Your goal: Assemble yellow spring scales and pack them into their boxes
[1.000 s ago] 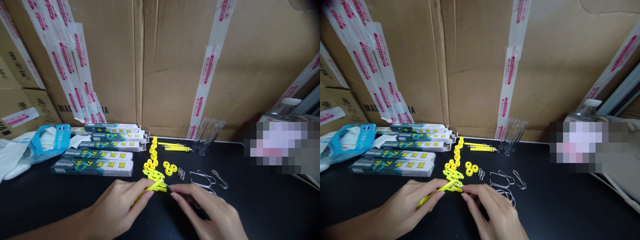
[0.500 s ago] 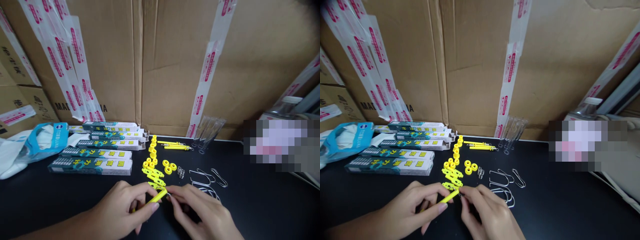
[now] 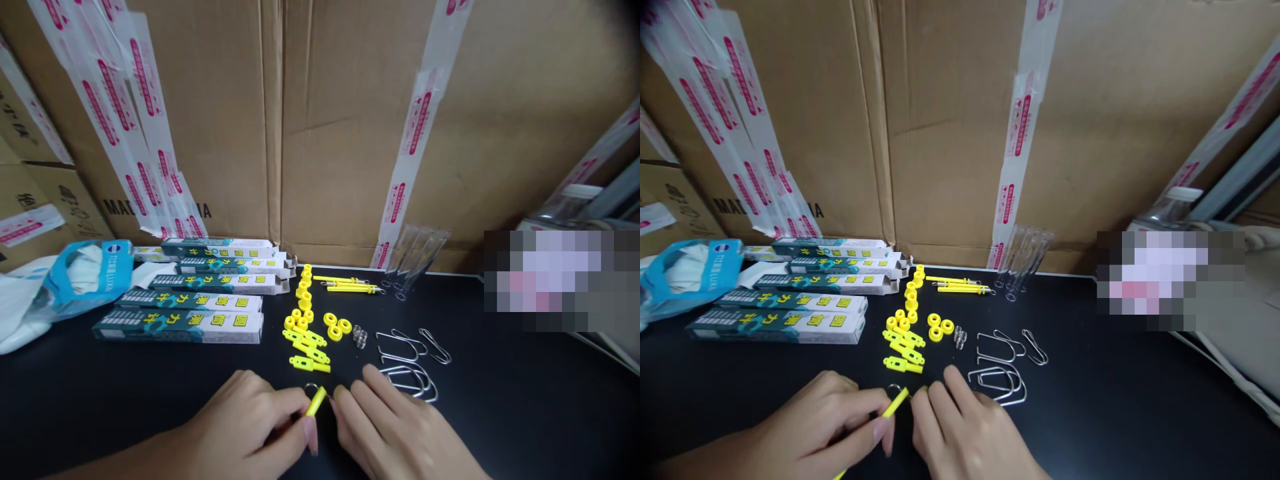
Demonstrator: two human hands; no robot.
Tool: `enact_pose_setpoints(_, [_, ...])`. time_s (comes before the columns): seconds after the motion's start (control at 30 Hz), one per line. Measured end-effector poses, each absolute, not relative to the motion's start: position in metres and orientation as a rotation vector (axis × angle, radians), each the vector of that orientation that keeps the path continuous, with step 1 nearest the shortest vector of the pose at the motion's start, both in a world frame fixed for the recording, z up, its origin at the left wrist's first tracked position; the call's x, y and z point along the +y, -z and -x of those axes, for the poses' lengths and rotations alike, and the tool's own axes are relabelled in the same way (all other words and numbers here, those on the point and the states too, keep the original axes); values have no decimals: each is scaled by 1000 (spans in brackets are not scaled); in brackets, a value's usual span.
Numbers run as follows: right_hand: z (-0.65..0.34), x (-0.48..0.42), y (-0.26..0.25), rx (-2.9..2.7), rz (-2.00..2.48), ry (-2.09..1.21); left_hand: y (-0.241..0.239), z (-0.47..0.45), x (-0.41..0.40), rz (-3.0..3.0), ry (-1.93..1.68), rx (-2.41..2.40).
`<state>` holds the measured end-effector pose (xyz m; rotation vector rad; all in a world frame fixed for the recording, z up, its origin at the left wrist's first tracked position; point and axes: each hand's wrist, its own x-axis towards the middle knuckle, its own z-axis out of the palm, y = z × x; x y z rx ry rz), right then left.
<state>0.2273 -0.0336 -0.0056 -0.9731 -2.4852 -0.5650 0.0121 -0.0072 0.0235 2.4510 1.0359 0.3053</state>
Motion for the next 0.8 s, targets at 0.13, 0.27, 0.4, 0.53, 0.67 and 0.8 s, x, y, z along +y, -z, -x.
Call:
enact_pose_setpoints(0.13, [-226, -36, 5, -2493, 947, 568, -16, -15, -8, -2512, -239, 1095])
enact_pose_setpoints(0.27, [-225, -37, 7, -2439, 938, 655, -12, -13, -11, -2677, -324, 1025])
enact_pose_setpoints(0.4, [-226, -38, 12, -2405, 970, 675, -15, -7, -17, -2836, -468, 943])
enact_pose_setpoints(0.53, [-228, -40, 16, -2408, 985, 658, -10, -4, -19, -2940, -606, 861])
enact_pose_setpoints(0.67, [-229, -40, 18, -2431, 989, 653, 2, -7, -18, -3102, -562, 730])
enact_pose_setpoints(0.8, [-230, -39, 20, -2429, 988, 664, 10, -11, -16, -2872, -515, 805])
